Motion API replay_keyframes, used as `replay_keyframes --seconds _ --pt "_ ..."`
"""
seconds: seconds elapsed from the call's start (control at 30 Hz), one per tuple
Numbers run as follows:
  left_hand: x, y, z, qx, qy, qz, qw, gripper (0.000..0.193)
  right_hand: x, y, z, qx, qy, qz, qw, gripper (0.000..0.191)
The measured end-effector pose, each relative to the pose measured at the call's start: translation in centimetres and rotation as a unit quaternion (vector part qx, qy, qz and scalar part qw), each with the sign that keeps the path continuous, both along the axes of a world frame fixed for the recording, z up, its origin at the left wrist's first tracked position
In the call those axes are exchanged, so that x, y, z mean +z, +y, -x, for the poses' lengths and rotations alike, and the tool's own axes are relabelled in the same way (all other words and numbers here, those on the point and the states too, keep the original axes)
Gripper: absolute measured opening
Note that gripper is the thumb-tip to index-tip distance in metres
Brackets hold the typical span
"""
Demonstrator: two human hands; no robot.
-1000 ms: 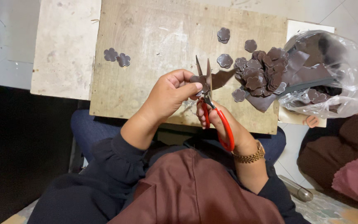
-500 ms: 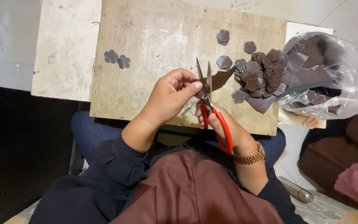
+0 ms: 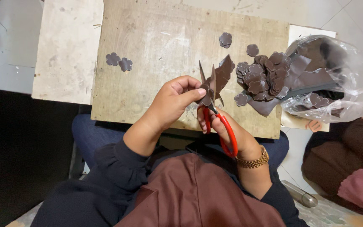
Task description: The person uses red-handled scissors to cut flower-shaped pieces from a sheet of brown material. They hold the material with the left hand and cut with the right, placing finished pieces on the table.
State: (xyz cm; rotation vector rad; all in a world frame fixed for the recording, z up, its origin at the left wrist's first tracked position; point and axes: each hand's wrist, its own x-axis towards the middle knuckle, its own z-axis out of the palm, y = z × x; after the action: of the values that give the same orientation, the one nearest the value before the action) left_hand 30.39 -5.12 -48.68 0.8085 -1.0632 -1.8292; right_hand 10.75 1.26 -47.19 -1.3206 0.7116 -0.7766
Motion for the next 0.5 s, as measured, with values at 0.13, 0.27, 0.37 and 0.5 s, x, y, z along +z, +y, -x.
replay_keyframes --seconds 0.13,0.27,0.37,0.5 --pt "0.1 -0.3 -0.6 -0.009 -0.005 -0.011 1.000 0.010 0.2 -0.3 -0.2 0.005 0.015 -0.009 1.000 0.068" --pt "0.4 -0.4 -1.2 -0.018 -0.044 -0.008 0.999 0.011 -0.2 -0.5 -0.3 0.021 0.003 -0.007 1.000 0.067" --pt "0.5 -0.6 -1.5 -0.018 -0.099 -0.010 0.995 0.013 -0.7 -0.7 -0.4 0.018 -0.011 -0.016 1.000 0.066" --pt "0.3 -0.6 -1.1 -0.007 -0.083 -0.017 0.996 0.013 -0.9 -0.3 -0.2 -0.003 -0.001 -0.019 1.000 0.066"
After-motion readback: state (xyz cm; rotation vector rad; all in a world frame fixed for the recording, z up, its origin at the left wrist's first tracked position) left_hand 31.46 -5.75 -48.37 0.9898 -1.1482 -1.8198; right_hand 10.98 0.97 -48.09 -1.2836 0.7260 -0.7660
